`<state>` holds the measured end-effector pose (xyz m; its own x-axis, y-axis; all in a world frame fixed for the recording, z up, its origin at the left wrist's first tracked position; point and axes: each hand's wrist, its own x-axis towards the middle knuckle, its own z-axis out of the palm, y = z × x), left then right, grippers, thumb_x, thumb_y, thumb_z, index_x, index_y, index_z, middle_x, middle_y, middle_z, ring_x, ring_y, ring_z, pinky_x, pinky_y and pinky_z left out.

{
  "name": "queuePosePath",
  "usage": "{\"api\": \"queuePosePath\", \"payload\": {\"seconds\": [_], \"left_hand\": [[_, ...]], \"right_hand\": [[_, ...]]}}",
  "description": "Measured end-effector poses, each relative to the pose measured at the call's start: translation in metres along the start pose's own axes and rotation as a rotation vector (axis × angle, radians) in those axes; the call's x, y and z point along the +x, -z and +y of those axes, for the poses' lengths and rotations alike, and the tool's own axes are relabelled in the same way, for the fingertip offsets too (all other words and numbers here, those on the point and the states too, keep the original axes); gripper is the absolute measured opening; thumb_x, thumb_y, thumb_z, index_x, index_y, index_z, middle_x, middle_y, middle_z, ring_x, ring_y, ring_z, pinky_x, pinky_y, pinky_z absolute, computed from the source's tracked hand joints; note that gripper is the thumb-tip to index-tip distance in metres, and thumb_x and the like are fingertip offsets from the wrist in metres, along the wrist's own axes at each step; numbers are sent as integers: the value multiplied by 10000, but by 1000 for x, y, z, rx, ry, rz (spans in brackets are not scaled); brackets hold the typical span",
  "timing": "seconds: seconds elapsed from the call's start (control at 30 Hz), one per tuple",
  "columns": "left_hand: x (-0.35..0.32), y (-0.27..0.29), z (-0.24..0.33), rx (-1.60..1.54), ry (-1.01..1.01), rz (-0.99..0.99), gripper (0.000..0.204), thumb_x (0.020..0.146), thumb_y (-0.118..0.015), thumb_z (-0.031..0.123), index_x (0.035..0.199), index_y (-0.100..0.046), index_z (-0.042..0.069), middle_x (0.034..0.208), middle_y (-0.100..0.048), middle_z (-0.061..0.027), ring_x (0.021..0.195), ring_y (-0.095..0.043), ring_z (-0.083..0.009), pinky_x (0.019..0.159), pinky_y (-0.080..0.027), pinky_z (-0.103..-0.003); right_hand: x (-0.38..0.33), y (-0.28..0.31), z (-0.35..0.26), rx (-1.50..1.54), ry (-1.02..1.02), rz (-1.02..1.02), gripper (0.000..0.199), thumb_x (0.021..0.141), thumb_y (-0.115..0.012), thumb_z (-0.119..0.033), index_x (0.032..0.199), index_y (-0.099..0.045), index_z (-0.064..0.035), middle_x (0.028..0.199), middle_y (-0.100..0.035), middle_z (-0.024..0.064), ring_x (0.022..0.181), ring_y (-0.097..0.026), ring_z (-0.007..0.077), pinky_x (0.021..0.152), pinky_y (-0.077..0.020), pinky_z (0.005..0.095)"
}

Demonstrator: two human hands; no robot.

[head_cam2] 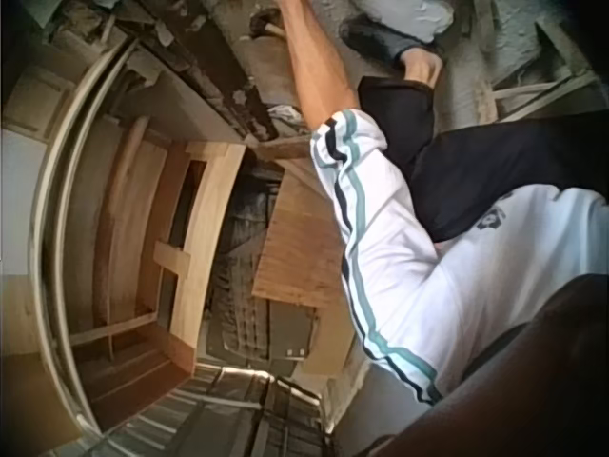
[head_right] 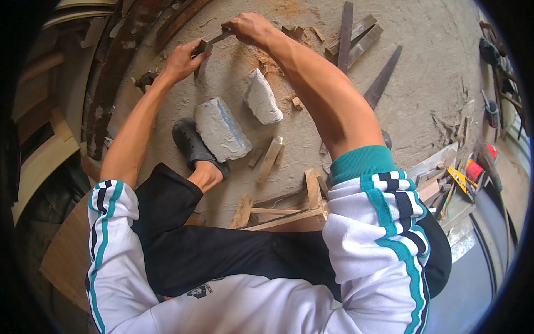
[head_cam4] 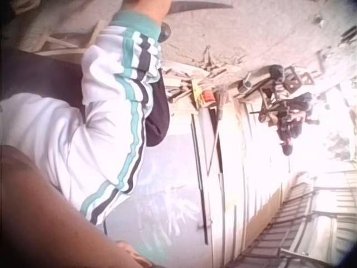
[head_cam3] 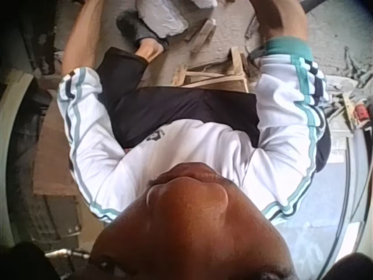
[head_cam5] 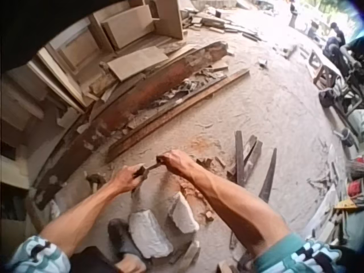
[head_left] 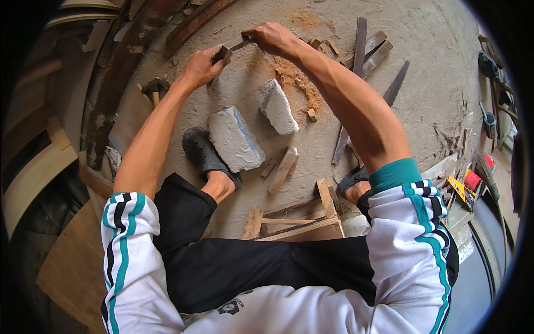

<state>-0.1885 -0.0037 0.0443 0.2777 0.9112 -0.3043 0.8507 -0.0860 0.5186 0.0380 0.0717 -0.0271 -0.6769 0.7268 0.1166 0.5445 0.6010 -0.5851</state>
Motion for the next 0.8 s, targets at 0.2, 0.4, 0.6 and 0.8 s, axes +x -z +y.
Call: {"api": "queuePosePath", "payload": {"seconds": [0.2,0.4,0.6,0.8], "left_hand": [[-7,1,-7,-88,-19,41,261,923,-681,234,1118,-662,62,936,-722,-131,803,-673,-239,737,-505,-370],[-9,1,-4,-71,55,-16,278,937,-657,210,1186,-646,88,970,-719,-125,841,-664,-226,788,-504,-357],[-6,-3,6,-151,47,44,469,948,-637,180,1401,-519,155,1083,-712,-129,963,-682,-256,867,-506,-369],[-6,-11,4,-119,95,110,449,966,-632,229,1394,-525,148,1135,-696,-149,1021,-675,-268,880,-502,-376]], "right_hand": [[2,-6,-8,18,51,37,229,902,-535,-101,1058,-688,-171,911,-713,148,842,-693,357,707,-553,467],[-8,-5,-22,5,-34,51,223,898,-513,-65,1036,-672,-139,862,-703,161,809,-687,373,694,-547,476],[-7,-8,-18,36,-59,77,224,886,-500,-45,1011,-672,-119,846,-694,165,797,-682,377,680,-538,480],[4,-4,-19,14,-65,9,219,911,-509,-158,981,-717,-159,891,-710,144,851,-690,367,717,-551,468]]}}
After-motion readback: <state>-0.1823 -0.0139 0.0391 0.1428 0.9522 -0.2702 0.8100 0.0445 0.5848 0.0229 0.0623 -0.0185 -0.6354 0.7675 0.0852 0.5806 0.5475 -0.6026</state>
